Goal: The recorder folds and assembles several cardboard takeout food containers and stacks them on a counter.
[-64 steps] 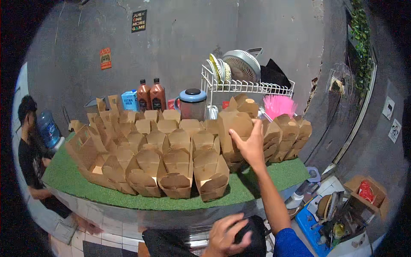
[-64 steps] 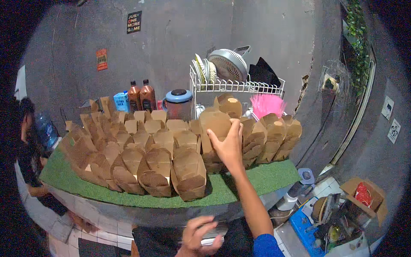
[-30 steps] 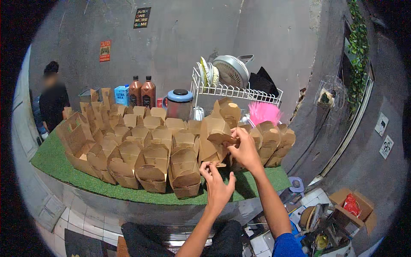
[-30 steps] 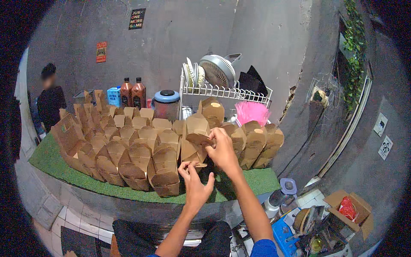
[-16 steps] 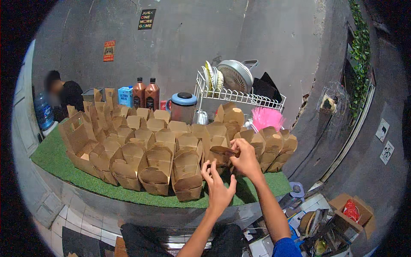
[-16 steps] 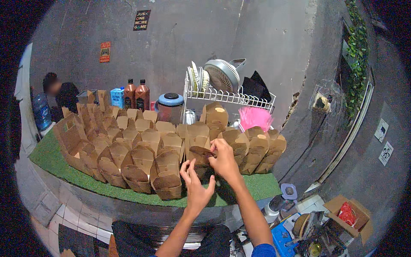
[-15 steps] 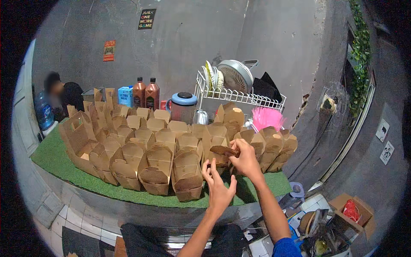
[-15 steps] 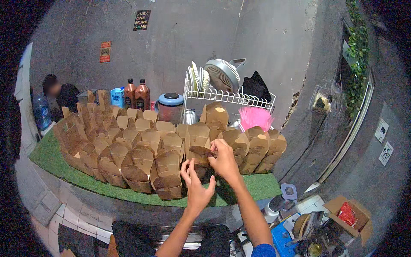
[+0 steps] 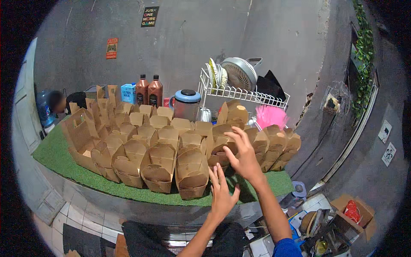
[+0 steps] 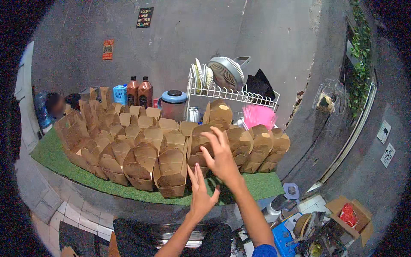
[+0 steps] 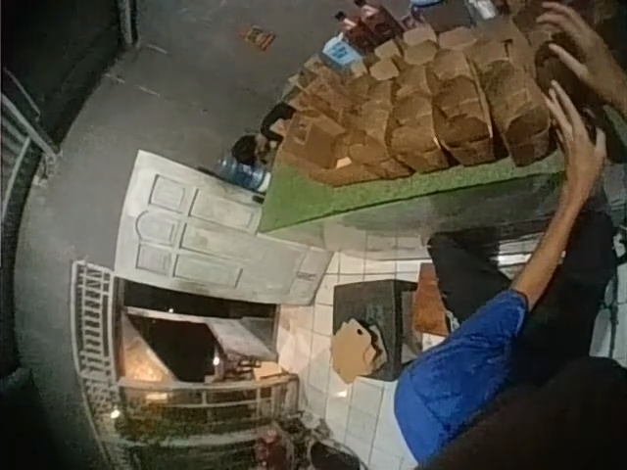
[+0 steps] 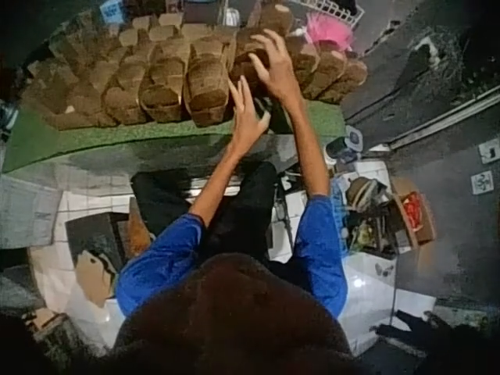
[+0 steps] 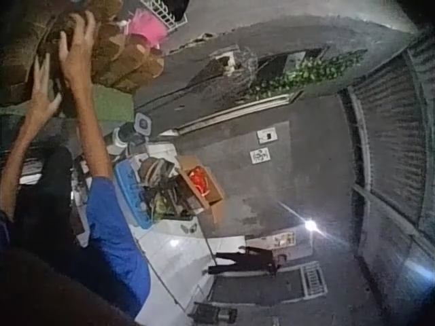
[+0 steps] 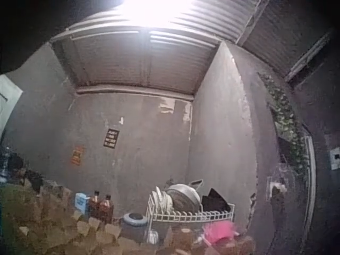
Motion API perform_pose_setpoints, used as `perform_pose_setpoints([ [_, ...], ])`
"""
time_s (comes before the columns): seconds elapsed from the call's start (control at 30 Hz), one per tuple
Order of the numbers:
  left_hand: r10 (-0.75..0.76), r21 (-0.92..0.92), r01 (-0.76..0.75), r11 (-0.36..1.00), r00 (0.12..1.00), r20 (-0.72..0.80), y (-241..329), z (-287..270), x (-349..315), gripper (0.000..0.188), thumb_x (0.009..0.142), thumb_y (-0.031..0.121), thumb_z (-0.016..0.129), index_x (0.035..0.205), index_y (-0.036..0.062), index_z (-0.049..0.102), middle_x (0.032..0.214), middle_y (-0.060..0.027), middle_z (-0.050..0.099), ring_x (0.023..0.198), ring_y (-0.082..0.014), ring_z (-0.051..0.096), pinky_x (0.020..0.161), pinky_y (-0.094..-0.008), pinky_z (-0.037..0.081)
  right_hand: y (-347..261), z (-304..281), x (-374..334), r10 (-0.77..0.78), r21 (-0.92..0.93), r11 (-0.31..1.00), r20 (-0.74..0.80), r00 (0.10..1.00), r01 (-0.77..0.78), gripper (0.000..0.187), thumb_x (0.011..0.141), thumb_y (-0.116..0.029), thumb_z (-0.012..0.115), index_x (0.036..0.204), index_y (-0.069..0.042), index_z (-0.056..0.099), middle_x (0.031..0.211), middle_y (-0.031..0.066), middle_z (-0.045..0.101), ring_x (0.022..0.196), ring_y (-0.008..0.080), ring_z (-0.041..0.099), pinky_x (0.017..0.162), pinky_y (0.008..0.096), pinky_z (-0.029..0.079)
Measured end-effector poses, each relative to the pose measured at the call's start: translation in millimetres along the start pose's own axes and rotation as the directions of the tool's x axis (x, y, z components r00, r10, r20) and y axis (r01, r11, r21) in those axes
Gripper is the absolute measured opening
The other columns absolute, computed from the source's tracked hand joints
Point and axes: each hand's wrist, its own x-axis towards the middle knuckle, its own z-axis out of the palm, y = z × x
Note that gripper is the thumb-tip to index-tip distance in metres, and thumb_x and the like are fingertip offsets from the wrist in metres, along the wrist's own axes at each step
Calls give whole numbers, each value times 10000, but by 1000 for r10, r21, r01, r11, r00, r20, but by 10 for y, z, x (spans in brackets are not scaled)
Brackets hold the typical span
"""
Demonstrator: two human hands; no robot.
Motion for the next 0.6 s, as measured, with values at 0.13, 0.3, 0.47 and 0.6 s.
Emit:
perform_pose_setpoints([
  [0.13, 61, 151, -68, 986, 997, 53, -62, -71, -31, 912, 776, 106, 683, 1458, -54, 99, 1492, -340, 44, 1377, -460, 204, 1089, -448, 285, -38, 62, 70, -101, -12, 995, 136, 986, 104, 413, 902, -119, 563, 1300, -57, 472, 1454, 189, 329, 1276, 400, 407, 1032, 455, 359],
  [0.3, 34, -53, -24, 998, 976, 214, 26, -776, -466, 828, 792, 106, 685, 1453, -8, 201, 1391, -267, 407, 1296, -368, 425, 1024, -432, 382, -353, -74, -57, -181, -71, 981, 28, 983, 182, 525, 859, -169, 627, 1339, -54, 446, 1447, 198, 351, 1336, 382, 342, 1072, 463, 311],
  [0.47, -332, -204, 376, 904, 917, 220, 90, -1473, -1115, 546, 872, 44, 632, 1372, 61, 411, 1094, -141, 621, 839, -210, 631, 682, -310, 511, -792, 183, -435, -183, -5, 982, 200, 962, 188, 651, 787, -238, 708, 1351, -54, 438, 1384, 127, 445, 1253, 319, 435, 1000, 423, 357],
  [0.6, -390, -26, 403, 915, 898, 205, -100, -1849, -1218, 638, 894, 61, 616, 1447, 86, 299, 1130, -143, 617, 884, -190, 632, 720, -306, 515, -806, 578, -495, -110, -77, 990, 104, 988, 119, 618, 778, -169, 703, 1323, -49, 436, 1192, 131, 542, 1081, 303, 510, 878, 409, 372],
])
